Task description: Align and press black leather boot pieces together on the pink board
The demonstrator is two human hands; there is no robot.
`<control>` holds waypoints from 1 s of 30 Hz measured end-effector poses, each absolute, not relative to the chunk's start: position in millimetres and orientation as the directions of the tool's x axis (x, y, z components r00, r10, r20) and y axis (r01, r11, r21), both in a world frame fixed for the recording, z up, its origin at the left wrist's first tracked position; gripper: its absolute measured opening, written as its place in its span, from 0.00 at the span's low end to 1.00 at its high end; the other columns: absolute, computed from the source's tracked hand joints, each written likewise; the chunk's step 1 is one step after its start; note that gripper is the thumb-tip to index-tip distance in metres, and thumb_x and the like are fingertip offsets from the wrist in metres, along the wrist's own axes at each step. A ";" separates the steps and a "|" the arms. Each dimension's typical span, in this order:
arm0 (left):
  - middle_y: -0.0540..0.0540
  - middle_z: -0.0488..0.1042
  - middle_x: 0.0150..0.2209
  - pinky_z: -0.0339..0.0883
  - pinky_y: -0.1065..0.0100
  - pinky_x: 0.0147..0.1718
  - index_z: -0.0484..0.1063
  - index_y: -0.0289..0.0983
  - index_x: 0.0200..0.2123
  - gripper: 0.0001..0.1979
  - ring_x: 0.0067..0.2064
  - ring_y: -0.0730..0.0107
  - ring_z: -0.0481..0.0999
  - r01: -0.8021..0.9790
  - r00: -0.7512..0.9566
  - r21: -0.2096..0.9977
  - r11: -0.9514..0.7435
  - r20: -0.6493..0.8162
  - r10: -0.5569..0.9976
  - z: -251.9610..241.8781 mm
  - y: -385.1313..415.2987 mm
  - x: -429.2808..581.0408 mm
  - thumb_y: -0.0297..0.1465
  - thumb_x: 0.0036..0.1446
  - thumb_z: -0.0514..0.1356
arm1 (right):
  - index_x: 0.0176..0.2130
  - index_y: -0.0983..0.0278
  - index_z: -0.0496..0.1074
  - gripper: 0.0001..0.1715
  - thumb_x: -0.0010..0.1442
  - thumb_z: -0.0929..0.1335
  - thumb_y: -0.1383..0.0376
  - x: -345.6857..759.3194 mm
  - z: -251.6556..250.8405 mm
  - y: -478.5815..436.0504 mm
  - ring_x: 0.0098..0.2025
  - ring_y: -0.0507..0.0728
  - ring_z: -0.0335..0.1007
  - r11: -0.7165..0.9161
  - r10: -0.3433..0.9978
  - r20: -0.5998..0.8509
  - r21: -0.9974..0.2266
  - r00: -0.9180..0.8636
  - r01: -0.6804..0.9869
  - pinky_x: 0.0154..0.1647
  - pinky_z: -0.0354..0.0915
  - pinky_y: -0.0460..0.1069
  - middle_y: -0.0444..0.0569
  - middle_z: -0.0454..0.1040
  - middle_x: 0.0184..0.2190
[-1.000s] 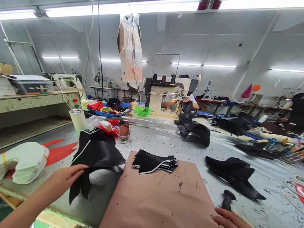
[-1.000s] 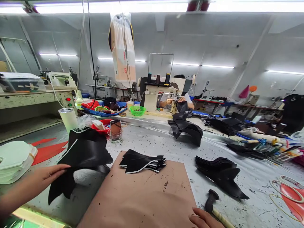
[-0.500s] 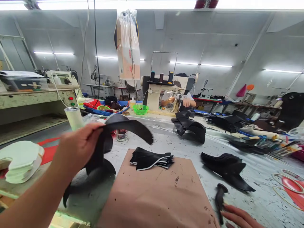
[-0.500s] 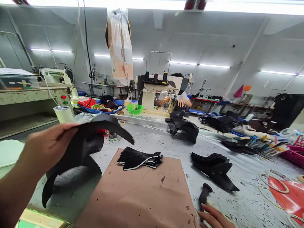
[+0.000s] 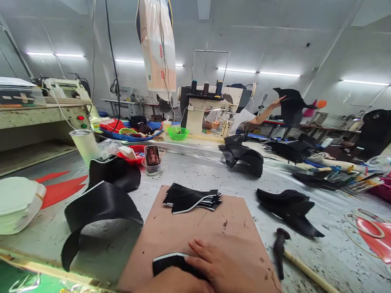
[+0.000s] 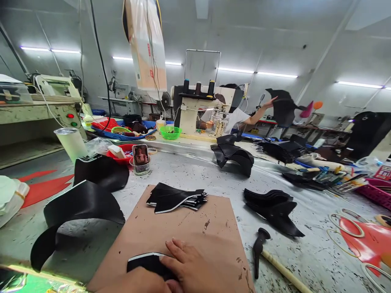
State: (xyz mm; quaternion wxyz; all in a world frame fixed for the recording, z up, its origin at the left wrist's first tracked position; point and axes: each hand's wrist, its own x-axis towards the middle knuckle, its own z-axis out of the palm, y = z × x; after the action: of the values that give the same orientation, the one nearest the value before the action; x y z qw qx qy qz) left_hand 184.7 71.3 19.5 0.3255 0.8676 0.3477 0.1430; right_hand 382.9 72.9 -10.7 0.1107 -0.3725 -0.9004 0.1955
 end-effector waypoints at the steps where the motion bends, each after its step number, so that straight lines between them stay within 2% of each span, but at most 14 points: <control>1: 0.51 0.79 0.32 0.70 0.69 0.33 0.75 0.47 0.34 0.09 0.34 0.65 0.78 0.571 0.679 0.625 -0.532 0.005 0.734 19.7 75.0 177.7 0.38 0.57 0.54 | 0.62 0.58 0.58 0.31 0.63 0.62 0.50 380.3 -22.7 74.0 0.63 0.62 0.51 0.686 0.676 0.053 -0.409 -0.735 0.602 0.61 0.54 0.57 0.52 0.54 0.63; 4: 0.40 0.76 0.48 0.67 0.56 0.48 0.72 0.41 0.45 0.16 0.49 0.51 0.74 0.743 0.544 0.489 -0.457 -0.041 0.838 6.4 80.1 163.0 0.28 0.52 0.57 | 0.64 0.61 0.52 0.35 0.64 0.59 0.49 389.1 -48.6 72.4 0.63 0.62 0.53 0.781 0.600 0.098 -0.286 -0.794 0.555 0.61 0.55 0.56 0.55 0.54 0.62; 6: 0.36 0.72 0.52 0.64 0.48 0.51 0.72 0.39 0.47 0.21 0.53 0.45 0.71 0.783 0.516 0.438 -0.442 -0.061 0.854 -8.5 77.9 159.1 0.24 0.47 0.59 | 0.63 0.63 0.53 0.35 0.64 0.59 0.49 398.7 -53.1 67.7 0.61 0.62 0.56 0.813 0.573 0.133 -0.214 -0.809 0.541 0.59 0.57 0.55 0.56 0.57 0.61; 8: 0.39 0.73 0.51 0.66 0.48 0.51 0.71 0.42 0.48 0.22 0.52 0.46 0.72 0.778 0.519 0.433 -0.455 -0.034 0.854 -20.2 73.4 159.4 0.24 0.47 0.59 | 0.62 0.61 0.56 0.33 0.64 0.60 0.48 403.4 -45.5 62.8 0.60 0.62 0.59 0.810 0.576 0.123 -0.213 -0.808 0.546 0.58 0.58 0.54 0.54 0.60 0.60; 10: 0.42 0.75 0.49 0.69 0.53 0.48 0.71 0.44 0.47 0.21 0.49 0.53 0.73 0.747 0.502 0.486 -0.454 0.036 0.864 -25.0 69.9 163.8 0.23 0.49 0.56 | 0.59 0.58 0.61 0.29 0.63 0.62 0.49 399.8 -28.6 61.2 0.58 0.61 0.61 0.738 0.646 0.068 -0.310 -0.760 0.600 0.57 0.59 0.52 0.51 0.65 0.58; 12: 0.45 0.74 0.47 0.69 0.58 0.48 0.70 0.45 0.44 0.20 0.48 0.60 0.73 0.665 0.480 0.614 -0.425 0.084 0.873 -23.3 69.7 170.9 0.21 0.50 0.52 | 0.55 0.57 0.64 0.24 0.62 0.64 0.53 388.9 -9.1 64.4 0.54 0.58 0.66 0.584 0.758 -0.001 -0.446 -0.652 0.679 0.53 0.60 0.49 0.47 0.70 0.53; 14: 0.46 0.72 0.46 0.66 0.62 0.50 0.70 0.45 0.43 0.20 0.49 0.64 0.71 0.573 0.453 0.747 -0.337 0.054 0.890 -18.4 73.5 177.2 0.20 0.50 0.50 | 0.51 0.59 0.66 0.18 0.62 0.65 0.59 376.1 5.3 71.6 0.46 0.56 0.69 0.441 0.832 -0.078 -0.509 -0.550 0.739 0.47 0.63 0.47 0.47 0.73 0.47; 16: 0.45 0.71 0.47 0.63 0.61 0.51 0.67 0.44 0.46 0.21 0.50 0.63 0.70 0.539 0.407 0.815 -0.215 -0.028 0.913 -13.5 80.0 178.9 0.21 0.48 0.53 | 0.45 0.61 0.70 0.11 0.62 0.64 0.63 368.1 11.3 79.7 0.39 0.56 0.71 0.374 0.847 -0.168 -0.487 -0.505 0.789 0.39 0.63 0.47 0.47 0.75 0.40; 18: 0.45 0.73 0.42 0.64 0.59 0.47 0.67 0.42 0.47 0.22 0.45 0.60 0.72 0.557 0.350 0.825 -0.094 -0.130 0.928 -10.1 86.7 175.2 0.25 0.45 0.57 | 0.39 0.61 0.72 0.09 0.62 0.63 0.64 368.9 10.6 85.4 0.35 0.56 0.71 0.348 0.845 -0.234 -0.441 -0.481 0.827 0.34 0.61 0.46 0.47 0.76 0.36; 21: 0.52 0.71 0.28 0.65 0.63 0.34 0.70 0.41 0.40 0.16 0.31 0.63 0.72 0.545 0.342 0.838 0.031 -0.256 0.904 -8.1 91.3 167.8 0.28 0.43 0.59 | 0.33 0.61 0.73 0.10 0.62 0.63 0.65 382.1 8.3 87.5 0.32 0.55 0.70 0.338 0.839 -0.288 -0.388 -0.461 0.857 0.30 0.58 0.46 0.46 0.76 0.31; 24: 0.55 0.68 0.25 0.62 0.68 0.29 0.69 0.41 0.38 0.15 0.28 0.69 0.70 0.460 0.352 0.881 0.113 -0.298 0.887 -9.4 87.9 169.3 0.29 0.42 0.57 | 0.29 0.63 0.73 0.09 0.58 0.65 0.65 392.3 13.6 87.3 0.30 0.57 0.69 0.375 0.799 -0.361 -0.326 -0.481 0.868 0.29 0.58 0.47 0.47 0.75 0.28; 26: 0.56 0.68 0.24 0.61 0.68 0.30 0.67 0.41 0.38 0.16 0.28 0.70 0.69 0.390 0.333 0.906 0.165 -0.306 0.892 -12.9 83.8 174.7 0.30 0.41 0.57 | 0.31 0.64 0.73 0.05 0.56 0.68 0.65 390.2 19.7 88.3 0.35 0.59 0.70 0.385 0.808 -0.331 -0.327 -0.487 0.863 0.34 0.60 0.49 0.50 0.75 0.33; 27: 0.56 0.67 0.24 0.61 0.68 0.30 0.66 0.41 0.37 0.15 0.28 0.70 0.68 0.355 0.320 0.914 0.196 -0.316 0.893 -15.4 81.8 177.6 0.31 0.40 0.57 | 0.35 0.65 0.73 0.06 0.56 0.69 0.65 386.5 22.4 89.2 0.39 0.59 0.69 0.375 0.826 -0.281 -0.370 -0.488 0.850 0.38 0.61 0.49 0.51 0.75 0.36; 30: 0.55 0.66 0.24 0.61 0.69 0.27 0.66 0.40 0.33 0.15 0.28 0.70 0.68 0.249 0.278 0.918 0.309 -0.373 0.885 -23.7 77.7 183.5 0.36 0.38 0.59 | 0.42 0.64 0.70 0.10 0.57 0.67 0.68 370.0 25.9 91.1 0.43 0.55 0.68 0.329 0.858 -0.135 -0.596 -0.495 0.733 0.42 0.61 0.47 0.48 0.74 0.41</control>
State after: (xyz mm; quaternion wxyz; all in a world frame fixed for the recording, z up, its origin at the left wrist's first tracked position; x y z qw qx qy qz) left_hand 183.5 77.7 -23.7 0.6027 0.5250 0.5398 0.2640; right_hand 370.0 91.1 25.9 0.1027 -0.4919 -0.8086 0.3059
